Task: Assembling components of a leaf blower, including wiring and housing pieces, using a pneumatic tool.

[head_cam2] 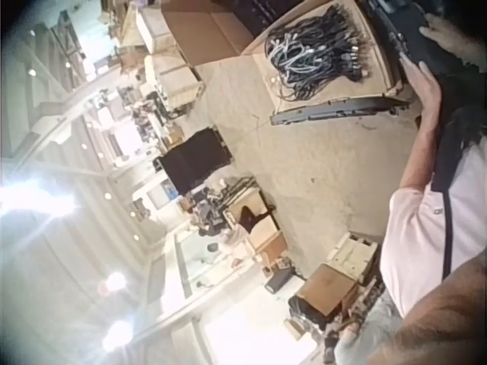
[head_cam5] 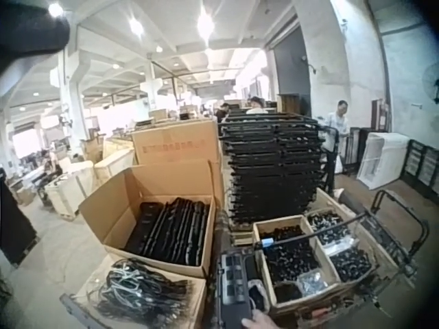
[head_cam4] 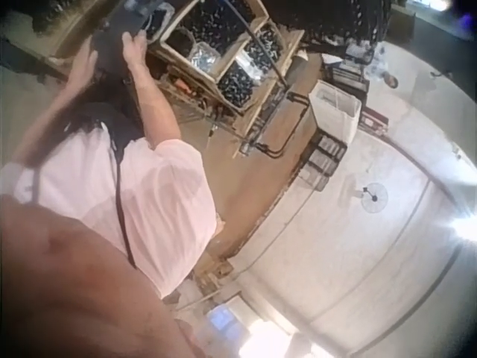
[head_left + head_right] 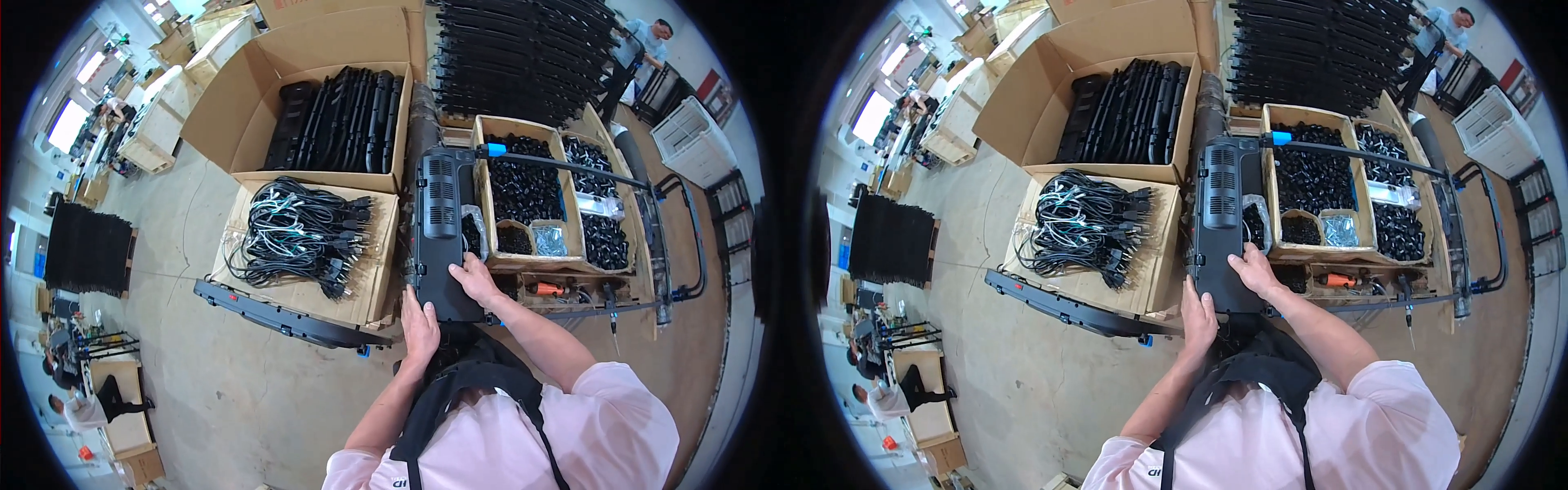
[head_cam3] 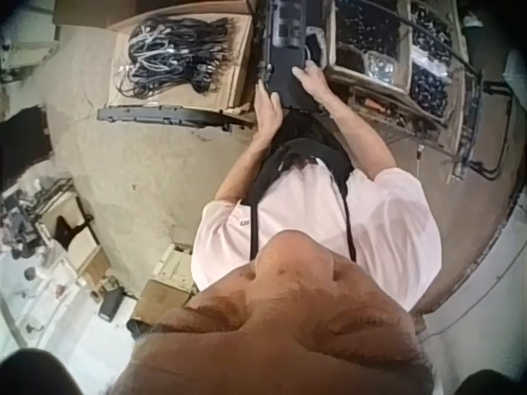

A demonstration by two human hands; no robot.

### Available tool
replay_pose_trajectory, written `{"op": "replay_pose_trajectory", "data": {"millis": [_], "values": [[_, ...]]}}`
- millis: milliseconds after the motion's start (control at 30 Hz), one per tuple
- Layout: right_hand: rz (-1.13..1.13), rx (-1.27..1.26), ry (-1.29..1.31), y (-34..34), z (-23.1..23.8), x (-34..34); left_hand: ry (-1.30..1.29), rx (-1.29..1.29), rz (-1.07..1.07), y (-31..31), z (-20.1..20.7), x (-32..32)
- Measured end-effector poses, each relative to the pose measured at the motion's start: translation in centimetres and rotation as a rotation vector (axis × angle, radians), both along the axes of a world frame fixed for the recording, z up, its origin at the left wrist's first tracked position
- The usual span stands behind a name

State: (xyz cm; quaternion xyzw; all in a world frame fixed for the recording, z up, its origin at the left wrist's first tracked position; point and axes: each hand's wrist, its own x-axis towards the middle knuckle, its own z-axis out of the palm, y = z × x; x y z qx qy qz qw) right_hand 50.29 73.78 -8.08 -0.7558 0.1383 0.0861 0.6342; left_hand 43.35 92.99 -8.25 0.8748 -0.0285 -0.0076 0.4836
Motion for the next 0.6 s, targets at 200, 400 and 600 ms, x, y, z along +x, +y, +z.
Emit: {"op": "replay_pose_trajectory", "data": {"millis": [200,400,600], "values": [[-0.007,-0.013,-0.006,0.3,-0.3,0.1,0.002,0.01,0.015,0.0,-0.1,0.0],[0.025,-0.049,0.019,0.0,1.0,0.1,-0.016,0.007,0.007,0.0,0.3,0.1],[-0.031,-0.281,-0.043,-9.3,2.2,0.3,-0.105,-0.008,0.099,-1.1,2.4,1.4]]}}
